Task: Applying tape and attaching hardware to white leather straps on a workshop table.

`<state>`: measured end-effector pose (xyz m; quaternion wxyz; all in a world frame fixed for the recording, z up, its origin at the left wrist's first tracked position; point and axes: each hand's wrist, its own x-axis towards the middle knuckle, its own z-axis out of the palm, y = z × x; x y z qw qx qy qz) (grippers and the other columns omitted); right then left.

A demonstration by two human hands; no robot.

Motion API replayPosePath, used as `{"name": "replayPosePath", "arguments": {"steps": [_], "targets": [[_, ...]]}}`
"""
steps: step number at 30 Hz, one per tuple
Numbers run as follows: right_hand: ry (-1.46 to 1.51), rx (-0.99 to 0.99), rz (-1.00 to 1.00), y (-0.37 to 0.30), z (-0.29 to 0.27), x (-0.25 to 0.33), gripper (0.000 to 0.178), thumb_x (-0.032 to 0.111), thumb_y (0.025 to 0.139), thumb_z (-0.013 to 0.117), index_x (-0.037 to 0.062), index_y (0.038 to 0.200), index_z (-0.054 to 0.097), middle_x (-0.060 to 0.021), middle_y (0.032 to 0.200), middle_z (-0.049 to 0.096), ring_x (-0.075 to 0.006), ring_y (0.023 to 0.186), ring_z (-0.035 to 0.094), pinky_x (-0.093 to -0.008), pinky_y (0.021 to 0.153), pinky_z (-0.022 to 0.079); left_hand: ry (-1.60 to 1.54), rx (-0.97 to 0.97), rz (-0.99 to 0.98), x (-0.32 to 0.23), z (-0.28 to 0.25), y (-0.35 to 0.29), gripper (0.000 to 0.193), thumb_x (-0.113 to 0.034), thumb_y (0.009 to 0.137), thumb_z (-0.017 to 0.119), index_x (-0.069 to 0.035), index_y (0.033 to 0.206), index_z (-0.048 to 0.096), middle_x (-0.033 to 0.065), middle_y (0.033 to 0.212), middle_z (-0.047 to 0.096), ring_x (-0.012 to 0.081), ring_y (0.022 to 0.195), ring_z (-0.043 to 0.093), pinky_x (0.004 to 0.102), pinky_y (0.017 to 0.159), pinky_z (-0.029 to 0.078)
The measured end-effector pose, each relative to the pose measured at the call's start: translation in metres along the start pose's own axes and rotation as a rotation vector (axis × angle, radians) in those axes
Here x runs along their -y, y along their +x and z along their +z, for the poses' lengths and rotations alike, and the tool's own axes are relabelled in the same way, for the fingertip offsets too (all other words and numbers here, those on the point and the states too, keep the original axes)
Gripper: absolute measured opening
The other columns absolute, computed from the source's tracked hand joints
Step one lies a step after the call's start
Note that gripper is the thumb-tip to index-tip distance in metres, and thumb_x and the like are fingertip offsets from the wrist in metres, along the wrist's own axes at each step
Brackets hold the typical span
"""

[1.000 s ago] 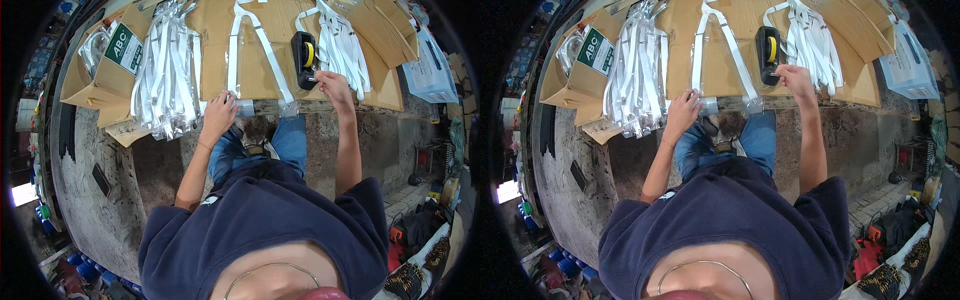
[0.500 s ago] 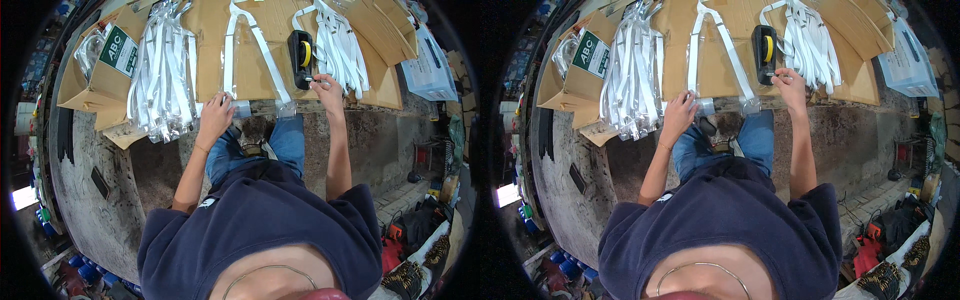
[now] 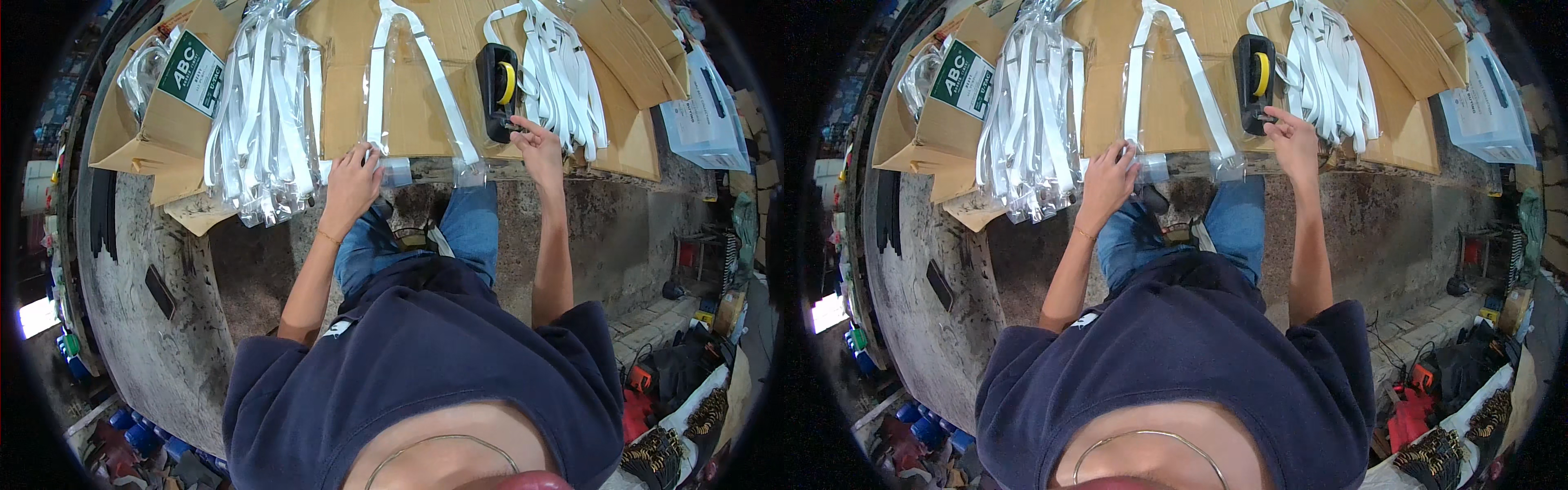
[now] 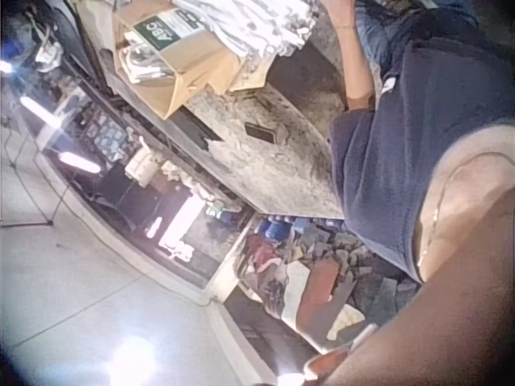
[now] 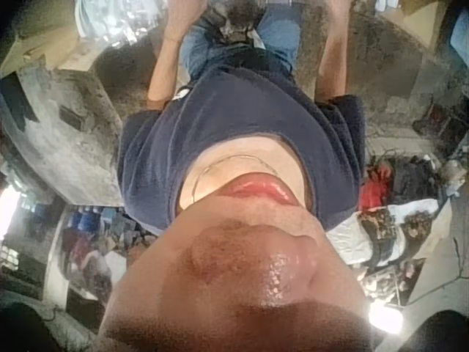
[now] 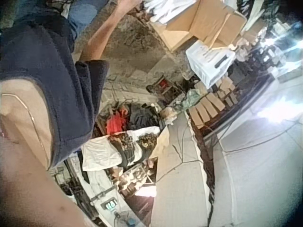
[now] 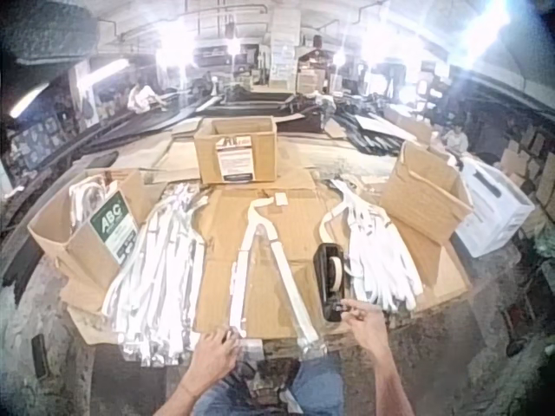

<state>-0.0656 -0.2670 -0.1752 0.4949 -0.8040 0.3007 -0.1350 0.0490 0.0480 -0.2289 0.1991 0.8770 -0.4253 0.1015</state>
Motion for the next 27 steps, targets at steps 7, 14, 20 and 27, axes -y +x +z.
{"name": "replayPosePath", "arguments": {"steps": [7,14,20,27], "targets": [[-0.196,0.011,-0.214,-0.038,0.023,0.003,0.052,-0.001,0.086,0.057,0.0135,0.136,0.049,-0.0074,0.076,0.064,-0.0098,0.067,0.055,-0.0272,0.068,0.049,-0.014,0.005,-0.027,0.003,-0.001,-0.003,0.03,-0.019,0.083,0.063,-0.004,0.11,0.059,0.0097,0.113,0.056,0.0263,0.102,0.057,0.0386,0.083,0.044],[-0.059,-0.093,-0.228,-0.056,0.058,0.03,0.024,0.01,0.087,0.065,0.0005,0.109,0.063,-0.0057,0.084,0.066,-0.0104,0.071,0.058,-0.0254,0.069,0.049,-0.056,-0.042,-0.007,0.001,-0.003,-0.006,0.031,-0.02,0.082,0.064,-0.004,0.109,0.059,0.0101,0.113,0.057,0.0261,0.104,0.057,0.0375,0.087,0.042],[0.033,0.057,-0.5,-0.017,0.127,0.047,0.018,0.015,0.087,0.066,-0.0001,0.097,0.065,-0.0016,0.068,0.058,-0.0112,0.058,0.052,-0.0254,0.059,0.046,-0.017,-0.043,-0.014,0.002,0.001,-0.008,0.033,-0.02,0.082,0.065,-0.003,0.109,0.059,0.0106,0.112,0.058,0.0253,0.106,0.057,0.0377,0.087,0.042],[0.474,0.872,0.308,0.03,0.175,0.057,0.02,0.013,0.089,0.061,0.0019,0.105,0.062,0.0025,0.075,0.054,-0.0046,0.06,0.043,-0.0208,0.052,0.035,-0.001,-0.015,-0.031,0.003,0.001,-0.011,0.032,-0.022,0.083,0.063,-0.004,0.11,0.059,0.0097,0.11,0.057,0.0244,0.106,0.056,0.0376,0.087,0.041]]}}
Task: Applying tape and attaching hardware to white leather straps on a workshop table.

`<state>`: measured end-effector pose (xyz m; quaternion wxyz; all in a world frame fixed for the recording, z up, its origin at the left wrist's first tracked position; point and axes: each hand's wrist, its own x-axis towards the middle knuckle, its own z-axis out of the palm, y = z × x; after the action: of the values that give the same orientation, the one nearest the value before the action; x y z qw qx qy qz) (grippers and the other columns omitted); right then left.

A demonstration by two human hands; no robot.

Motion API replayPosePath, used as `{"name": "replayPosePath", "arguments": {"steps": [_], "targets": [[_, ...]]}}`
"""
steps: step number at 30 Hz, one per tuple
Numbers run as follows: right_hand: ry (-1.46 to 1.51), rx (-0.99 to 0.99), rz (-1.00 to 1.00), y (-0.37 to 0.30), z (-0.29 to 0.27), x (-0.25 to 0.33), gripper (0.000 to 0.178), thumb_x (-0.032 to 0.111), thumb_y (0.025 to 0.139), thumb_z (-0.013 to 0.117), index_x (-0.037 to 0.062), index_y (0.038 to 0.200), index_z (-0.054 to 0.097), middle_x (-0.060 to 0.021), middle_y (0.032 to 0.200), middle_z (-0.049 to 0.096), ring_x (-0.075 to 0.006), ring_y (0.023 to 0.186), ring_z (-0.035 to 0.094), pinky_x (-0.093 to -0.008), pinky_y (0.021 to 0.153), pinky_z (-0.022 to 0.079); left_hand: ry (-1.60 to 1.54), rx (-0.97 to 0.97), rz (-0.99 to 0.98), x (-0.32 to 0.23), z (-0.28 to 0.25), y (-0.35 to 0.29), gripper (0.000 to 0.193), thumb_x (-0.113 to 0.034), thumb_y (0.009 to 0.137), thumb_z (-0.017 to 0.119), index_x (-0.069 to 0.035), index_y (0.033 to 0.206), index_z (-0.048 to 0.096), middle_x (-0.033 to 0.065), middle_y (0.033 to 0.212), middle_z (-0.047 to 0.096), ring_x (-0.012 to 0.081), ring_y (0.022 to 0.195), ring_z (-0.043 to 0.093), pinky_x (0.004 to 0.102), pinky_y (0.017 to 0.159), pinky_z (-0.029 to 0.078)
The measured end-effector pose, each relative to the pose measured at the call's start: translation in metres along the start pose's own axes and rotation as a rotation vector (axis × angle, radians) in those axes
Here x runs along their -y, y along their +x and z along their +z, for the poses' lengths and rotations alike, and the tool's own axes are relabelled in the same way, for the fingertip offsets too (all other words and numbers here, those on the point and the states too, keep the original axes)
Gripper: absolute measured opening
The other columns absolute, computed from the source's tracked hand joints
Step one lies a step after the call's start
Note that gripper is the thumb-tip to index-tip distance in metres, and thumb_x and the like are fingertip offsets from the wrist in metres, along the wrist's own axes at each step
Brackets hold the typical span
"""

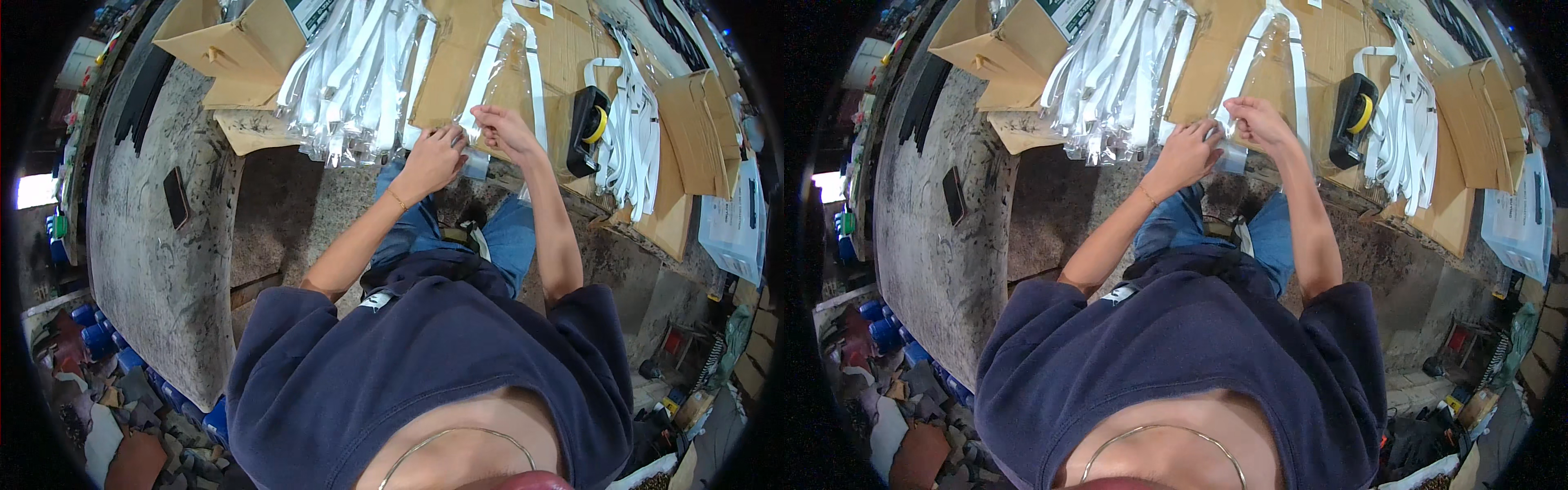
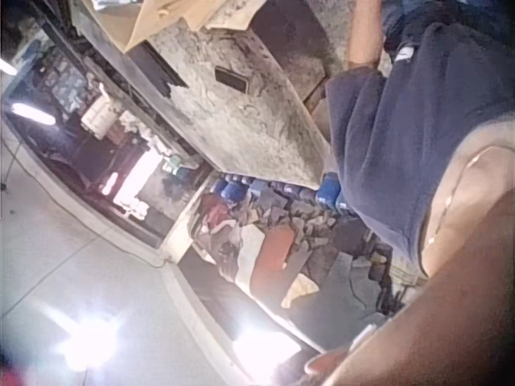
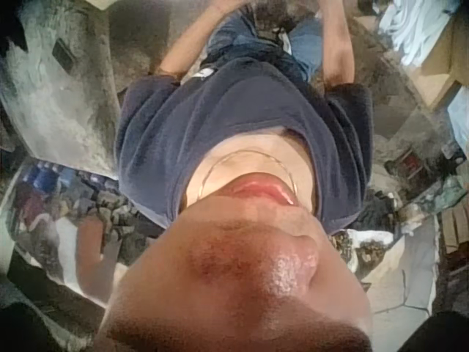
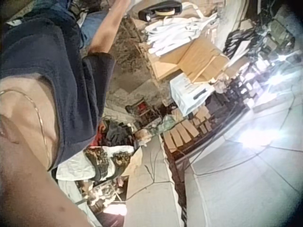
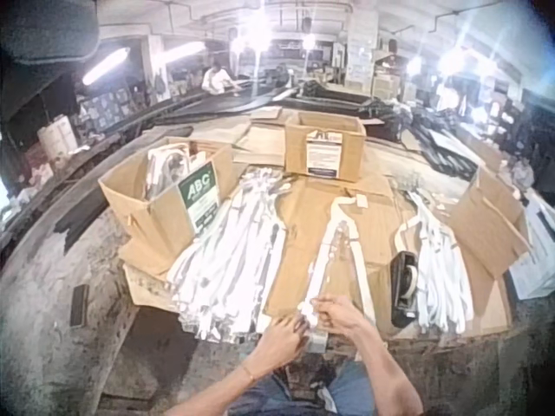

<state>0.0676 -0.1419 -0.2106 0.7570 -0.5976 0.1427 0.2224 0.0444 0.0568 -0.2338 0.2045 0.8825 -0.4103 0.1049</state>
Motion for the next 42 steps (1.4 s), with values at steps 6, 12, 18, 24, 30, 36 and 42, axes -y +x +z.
{"name": "replayPosePath", "arguments": {"steps": [6,12,18,24,30,36,42], "targets": [[-0.065,-0.117,-0.127,-0.005,0.011,0.01,0.023,0.012,0.089,0.06,0.0009,0.109,0.061,-0.0012,0.082,0.063,-0.0049,0.064,0.049,-0.0189,0.054,0.037,0.0,-0.007,0.014,0.001,0.0,-0.001,0.031,-0.023,0.085,0.061,-0.005,0.11,0.06,0.0088,0.112,0.056,0.0239,0.105,0.056,0.0373,0.086,0.041],[-0.146,-0.134,-0.233,-0.005,0.002,0.001,0.027,0.009,0.088,0.062,-0.0003,0.113,0.062,-0.0046,0.091,0.069,-0.0053,0.069,0.054,-0.0188,0.059,0.04,-0.005,0.006,0.012,0.001,0.0,-0.002,0.033,-0.024,0.085,0.061,-0.005,0.112,0.06,0.0093,0.113,0.056,0.0241,0.107,0.055,0.0378,0.086,0.04],[-0.211,-0.155,-0.227,-0.007,-0.004,-0.006,0.023,0.009,0.086,0.064,0.0006,0.107,0.064,-0.0059,0.092,0.07,-0.0065,0.072,0.056,-0.0191,0.062,0.041,-0.013,0.01,0.018,0.001,0.002,0.0,0.033,-0.023,0.084,0.061,-0.004,0.111,0.059,0.0104,0.113,0.056,0.0249,0.107,0.055,0.0382,0.087,0.041],[-0.103,-0.121,-0.216,-0.007,-0.004,-0.009,0.013,0.01,0.088,0.061,0.0025,0.099,0.062,-0.0065,0.093,0.068,-0.0062,0.072,0.054,-0.0202,0.063,0.042,-0.026,0.025,-0.002,0.0,-0.002,0.0,0.032,-0.023,0.083,0.062,-0.005,0.11,0.059,0.0104,0.11,0.056,0.025,0.106,0.056,0.0388,0.086,0.041],[0.011,-0.101,-0.212,-0.008,-0.004,-0.011,0.014,0.011,0.089,0.059,0.002,0.1,0.061,-0.0059,0.089,0.065,-0.0067,0.067,0.051,-0.0209,0.061,0.043,-0.02,0.014,0.003,0.0,0.0,0.0,0.033,-0.023,0.083,0.062,-0.005,0.111,0.059,0.0098,0.108,0.056,0.0243,0.105,0.056,0.0383,0.085,0.041],[0.018,-0.102,-0.179,-0.013,0.002,-0.012,0.018,0.008,0.089,0.059,-0.0014,0.104,0.062,-0.0069,0.089,0.065,-0.008,0.069,0.054,-0.0225,0.063,0.046,-0.014,-0.009,0.013,0.002,0.002,-0.003,0.034,-0.023,0.083,0.063,-0.005,0.112,0.06,0.0104,0.109,0.057,0.0244,0.104,0.056,0.0382,0.084,0.041],[0.054,-0.115,-0.25,-0.033,0.0,-0.026,0.022,0.006,0.087,0.064,-0.0053,0.105,0.063,-0.0082,0.092,0.066,-0.0125,0.081,0.061,-0.0264,0.073,0.051,-0.032,0.009,0.057,-0.001,0.001,0.003,0.035,-0.022,0.082,0.064,-0.004,0.112,0.06,0.011,0.111,0.057,0.0255,0.103,0.057,0.0383,0.085,0.042]]}}
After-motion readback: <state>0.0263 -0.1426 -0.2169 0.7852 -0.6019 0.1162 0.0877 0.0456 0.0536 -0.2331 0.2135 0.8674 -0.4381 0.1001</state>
